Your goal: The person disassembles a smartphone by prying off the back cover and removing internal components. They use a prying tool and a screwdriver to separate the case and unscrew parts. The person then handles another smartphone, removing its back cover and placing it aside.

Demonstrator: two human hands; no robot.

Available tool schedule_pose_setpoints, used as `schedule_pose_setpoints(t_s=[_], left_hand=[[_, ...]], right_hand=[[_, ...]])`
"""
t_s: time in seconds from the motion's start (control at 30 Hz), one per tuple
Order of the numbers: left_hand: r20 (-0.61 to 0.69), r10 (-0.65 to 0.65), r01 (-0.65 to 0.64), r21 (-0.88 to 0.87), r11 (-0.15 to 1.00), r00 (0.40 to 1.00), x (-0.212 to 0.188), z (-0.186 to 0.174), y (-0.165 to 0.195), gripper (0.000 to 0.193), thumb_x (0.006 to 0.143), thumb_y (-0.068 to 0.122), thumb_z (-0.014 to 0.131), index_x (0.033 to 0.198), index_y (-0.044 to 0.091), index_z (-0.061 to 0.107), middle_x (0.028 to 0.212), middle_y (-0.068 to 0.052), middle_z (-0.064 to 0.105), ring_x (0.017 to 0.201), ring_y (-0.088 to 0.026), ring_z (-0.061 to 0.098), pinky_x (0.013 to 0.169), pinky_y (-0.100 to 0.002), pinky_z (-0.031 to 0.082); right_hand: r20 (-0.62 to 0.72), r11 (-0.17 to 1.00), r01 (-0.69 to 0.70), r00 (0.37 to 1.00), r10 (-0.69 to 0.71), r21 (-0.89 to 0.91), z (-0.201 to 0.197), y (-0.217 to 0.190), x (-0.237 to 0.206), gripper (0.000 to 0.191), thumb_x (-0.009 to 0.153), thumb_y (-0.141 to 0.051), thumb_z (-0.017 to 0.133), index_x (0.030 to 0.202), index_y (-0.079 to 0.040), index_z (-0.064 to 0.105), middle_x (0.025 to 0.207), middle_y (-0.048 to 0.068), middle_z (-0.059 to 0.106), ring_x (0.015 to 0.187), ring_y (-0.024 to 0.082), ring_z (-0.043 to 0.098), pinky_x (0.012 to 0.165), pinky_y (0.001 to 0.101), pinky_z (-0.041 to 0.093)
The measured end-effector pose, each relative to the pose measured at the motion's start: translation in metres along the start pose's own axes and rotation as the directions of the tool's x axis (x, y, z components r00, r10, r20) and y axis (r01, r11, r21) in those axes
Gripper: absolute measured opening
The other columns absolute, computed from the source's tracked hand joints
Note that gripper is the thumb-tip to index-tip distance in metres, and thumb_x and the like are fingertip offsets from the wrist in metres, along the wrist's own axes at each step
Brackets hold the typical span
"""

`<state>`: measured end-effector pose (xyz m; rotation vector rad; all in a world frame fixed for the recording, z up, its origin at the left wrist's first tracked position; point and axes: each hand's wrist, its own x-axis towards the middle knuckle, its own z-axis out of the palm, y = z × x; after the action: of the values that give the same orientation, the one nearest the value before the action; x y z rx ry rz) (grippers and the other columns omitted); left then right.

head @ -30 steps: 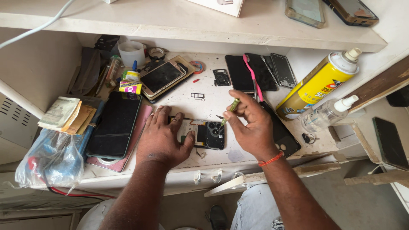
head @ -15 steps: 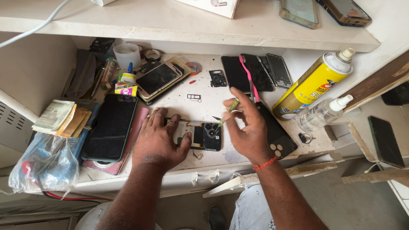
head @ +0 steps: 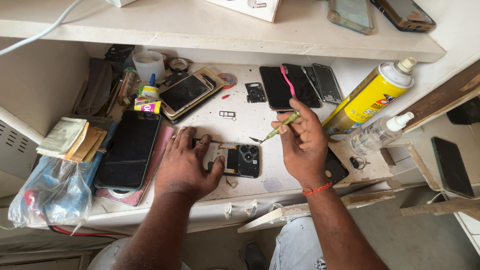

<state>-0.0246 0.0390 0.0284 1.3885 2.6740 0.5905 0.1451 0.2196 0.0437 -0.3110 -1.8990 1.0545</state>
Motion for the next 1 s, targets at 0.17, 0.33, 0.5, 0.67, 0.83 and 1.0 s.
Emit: schedule_pose_setpoints(t_s=[0.17,0.33,0.5,0.67,0.83,1.0], left_hand=[[-0.011,0.009,-0.009,0.021,1.0,1.0,0.0007,-0.0015,0.0018,0.07,0.088,0.059,0.054,0.146,0.02,0.058,0.161,-0.019,0.035,0.148,-0.036,0.025,0.121,-0.044,0.018],[0.006,-0.003,0.003,0.019,1.0,1.0,0.0009,-0.0018,0.0021,0.07,0.087,0.059,0.054,0.147,0.021,0.056,0.162,-0.019,0.033,0.148,-0.036,0.024,0.12,-0.044,0.017],[0.009,0.003,-0.004,0.027,1.0,1.0,0.0007,-0.0016,0.0011,0.067,0.088,0.058,0.055,0.142,0.019,0.056,0.157,-0.018,0.034,0.149,-0.037,0.025,0.122,-0.044,0.018],[-0.022,0.016,-0.016,0.01,1.0,1.0,0.0012,0.0004,0.0009,0.07,0.087,0.058,0.056,0.145,0.019,0.058,0.161,-0.02,0.035,0.148,-0.038,0.026,0.12,-0.045,0.019],[-0.027,0.022,-0.022,0.002,1.0,0.999,0.0006,0.0016,-0.001,0.068,0.087,0.057,0.056,0.142,0.018,0.058,0.157,-0.02,0.036,0.148,-0.038,0.027,0.121,-0.045,0.019],[-0.039,0.028,-0.028,-0.001,1.0,0.999,0.0011,0.0021,-0.001,0.066,0.087,0.056,0.057,0.14,0.017,0.059,0.155,-0.02,0.037,0.148,-0.038,0.027,0.121,-0.046,0.019]], right_hand=[[0.027,0.999,-0.022,0.999,0.024,-0.049,0.001,-0.0001,0.0028,0.049,0.102,0.009,0.055,0.149,0.0,0.044,0.117,0.015,0.067,0.109,0.021,0.073,0.094,0.0296,0.061],[0.049,0.999,-0.009,0.999,0.011,-0.037,0.0058,-0.0007,0.0012,0.048,0.102,0.01,0.056,0.148,0.001,0.045,0.117,0.015,0.067,0.108,0.02,0.074,0.093,0.0293,0.06],[0.061,0.998,-0.002,0.998,0.007,-0.067,0.0078,-0.001,-0.0004,0.048,0.101,0.011,0.055,0.147,0.002,0.046,0.117,0.014,0.067,0.108,0.02,0.074,0.093,0.0292,0.06],[0.07,0.999,0.003,0.998,-0.001,-0.034,0.0046,-0.0022,-0.0003,0.049,0.1,0.012,0.055,0.147,0.002,0.046,0.117,0.015,0.067,0.108,0.021,0.074,0.093,0.0292,0.06],[0.069,1.0,0.01,0.998,-0.009,-0.019,0.0031,-0.0034,-0.0036,0.049,0.1,0.012,0.054,0.148,0.002,0.045,0.116,0.015,0.067,0.107,0.02,0.074,0.091,0.0283,0.06],[0.07,0.998,0.008,0.998,-0.004,-0.059,0.0028,-0.0021,-0.0034,0.049,0.1,0.012,0.055,0.147,0.002,0.046,0.117,0.015,0.067,0.107,0.021,0.075,0.092,0.0289,0.06]])
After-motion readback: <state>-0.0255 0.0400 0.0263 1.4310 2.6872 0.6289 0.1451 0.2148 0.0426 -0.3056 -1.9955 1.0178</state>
